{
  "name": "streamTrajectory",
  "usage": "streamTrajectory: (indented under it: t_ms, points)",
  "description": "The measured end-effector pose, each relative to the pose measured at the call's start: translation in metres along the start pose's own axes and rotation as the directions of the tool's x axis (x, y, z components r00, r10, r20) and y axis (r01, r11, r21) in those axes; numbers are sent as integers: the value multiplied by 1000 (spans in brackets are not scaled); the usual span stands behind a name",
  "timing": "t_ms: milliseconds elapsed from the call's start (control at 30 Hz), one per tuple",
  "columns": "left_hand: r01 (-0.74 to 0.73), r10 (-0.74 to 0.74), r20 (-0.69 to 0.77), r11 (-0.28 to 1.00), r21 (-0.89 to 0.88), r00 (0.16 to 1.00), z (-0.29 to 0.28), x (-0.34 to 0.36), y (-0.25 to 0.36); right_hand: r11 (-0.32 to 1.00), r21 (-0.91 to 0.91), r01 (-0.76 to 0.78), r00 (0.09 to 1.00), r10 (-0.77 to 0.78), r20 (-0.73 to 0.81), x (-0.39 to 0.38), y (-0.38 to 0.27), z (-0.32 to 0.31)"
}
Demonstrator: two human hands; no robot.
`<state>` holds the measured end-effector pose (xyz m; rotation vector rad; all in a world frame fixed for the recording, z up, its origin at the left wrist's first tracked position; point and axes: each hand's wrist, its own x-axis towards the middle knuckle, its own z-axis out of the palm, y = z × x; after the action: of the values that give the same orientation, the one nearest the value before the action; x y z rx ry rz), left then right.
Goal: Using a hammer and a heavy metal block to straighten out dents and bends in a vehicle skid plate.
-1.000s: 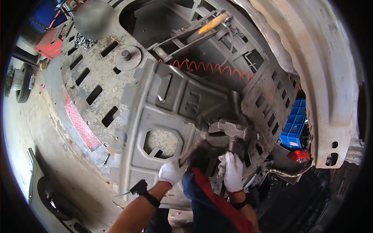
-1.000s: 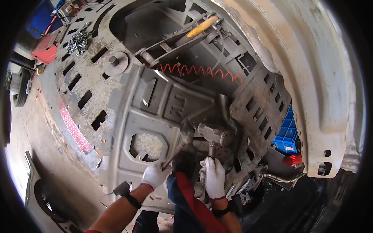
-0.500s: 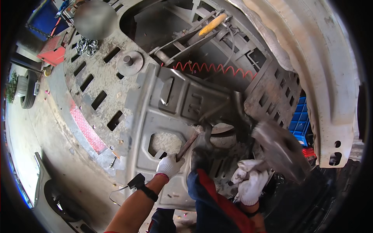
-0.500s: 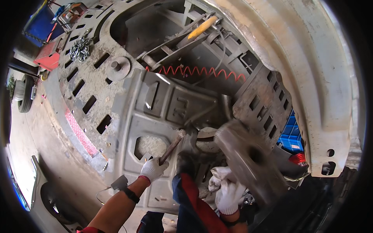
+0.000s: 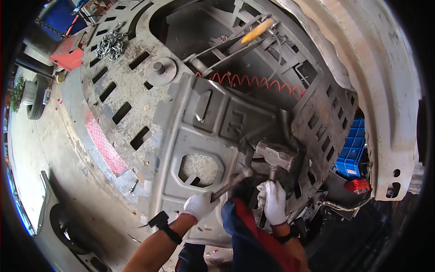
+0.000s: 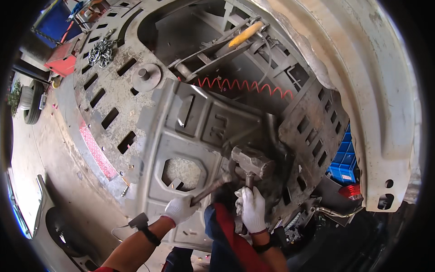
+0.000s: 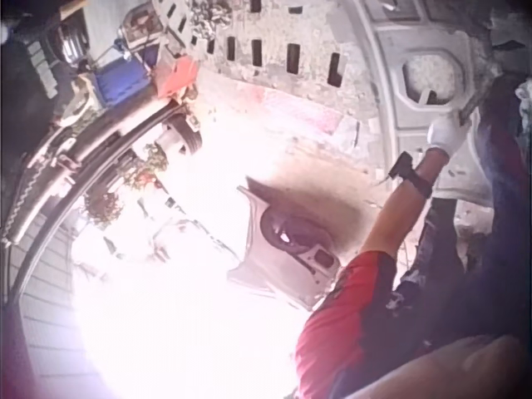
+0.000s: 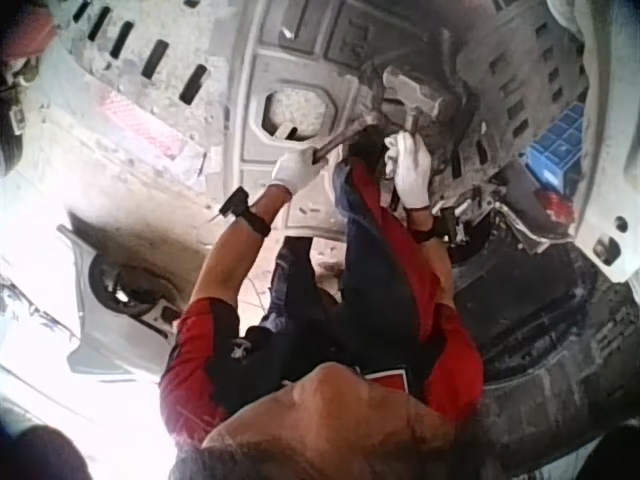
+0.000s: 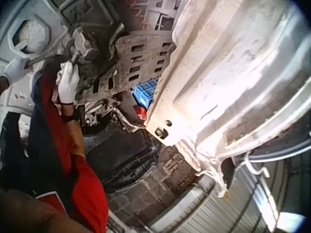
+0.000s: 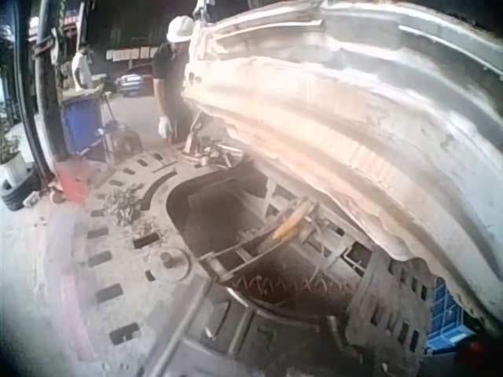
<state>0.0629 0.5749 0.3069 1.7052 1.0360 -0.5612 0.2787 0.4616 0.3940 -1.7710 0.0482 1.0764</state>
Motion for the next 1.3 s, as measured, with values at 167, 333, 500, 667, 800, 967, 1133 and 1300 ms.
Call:
streamTrajectory:
  t_ms: [167,333,500,667,800,967,1133,1300]
  points:
    - [65,-62,147,998,-16,987,4,-47,-18,989,130,-77,997,78,-2,-10,8,-11]
    - [118,-101,134,985,-125,986,-6,-43,-17,987,75,-141,989,137,49,-13,14,-17]
    - [66,-39,95,951,-303,995,-25,13,-19,984,123,-132,987,119,109,-17,10,-14]
    - [113,-15,245,915,-388,969,-59,41,-10,1000,-16,-11,997,12,72,-27,-10,-8]
    - [35,-5,248,993,-116,969,-86,48,-7,999,-8,-49,993,49,103,-21,6,-1]
    - [-145,82,229,950,276,970,-117,64,7,968,-236,85,983,-43,178,11,34,0]
    - [-4,4,320,1000,0,947,-154,52,37,991,14,-133,988,131,84,-21,-29,-3]
    - [-23,-27,352,990,137,936,-151,59,41,930,367,9,999,-20,25,-46,-37,-10]
